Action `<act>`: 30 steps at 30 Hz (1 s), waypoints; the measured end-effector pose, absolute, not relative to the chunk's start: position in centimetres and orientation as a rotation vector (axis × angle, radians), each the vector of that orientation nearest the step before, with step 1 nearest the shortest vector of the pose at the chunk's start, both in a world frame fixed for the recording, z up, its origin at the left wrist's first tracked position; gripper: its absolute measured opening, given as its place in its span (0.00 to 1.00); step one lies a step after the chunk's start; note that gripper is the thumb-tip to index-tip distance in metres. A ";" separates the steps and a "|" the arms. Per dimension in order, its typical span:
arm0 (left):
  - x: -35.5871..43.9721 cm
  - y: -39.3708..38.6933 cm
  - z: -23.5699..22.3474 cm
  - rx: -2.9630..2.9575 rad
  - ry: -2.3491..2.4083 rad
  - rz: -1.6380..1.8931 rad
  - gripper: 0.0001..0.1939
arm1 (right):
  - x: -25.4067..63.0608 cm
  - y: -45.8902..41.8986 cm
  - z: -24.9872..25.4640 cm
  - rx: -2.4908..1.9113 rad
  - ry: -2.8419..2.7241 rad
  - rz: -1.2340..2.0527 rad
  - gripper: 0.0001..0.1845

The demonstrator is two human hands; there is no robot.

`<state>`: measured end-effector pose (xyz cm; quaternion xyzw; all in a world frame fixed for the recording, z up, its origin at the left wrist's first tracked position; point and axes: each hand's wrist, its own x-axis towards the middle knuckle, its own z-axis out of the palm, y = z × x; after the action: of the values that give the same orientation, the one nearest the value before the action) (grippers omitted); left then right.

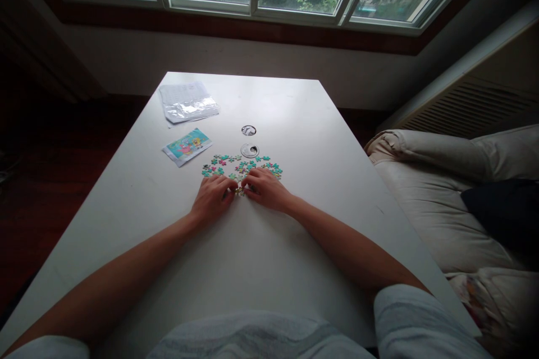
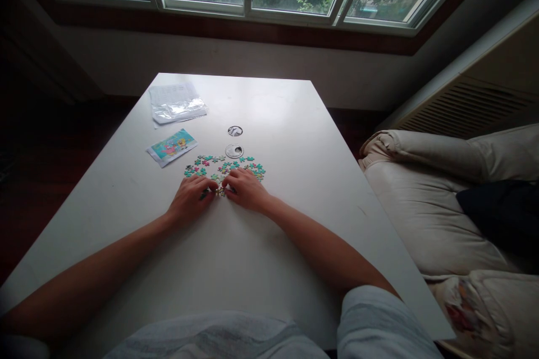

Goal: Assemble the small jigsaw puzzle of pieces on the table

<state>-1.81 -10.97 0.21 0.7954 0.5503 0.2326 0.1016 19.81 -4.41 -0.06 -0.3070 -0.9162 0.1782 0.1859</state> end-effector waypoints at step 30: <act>-1.8 -11.1 0.6 2.265 1.594 0.749 0.03 | 19.7 -4.5 0.5 -0.940 -2.015 1.074 0.06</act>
<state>-1.78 -11.10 0.62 0.7820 0.5504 0.2587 0.1360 19.70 -4.46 0.53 -0.3593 -0.7703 0.4105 0.3302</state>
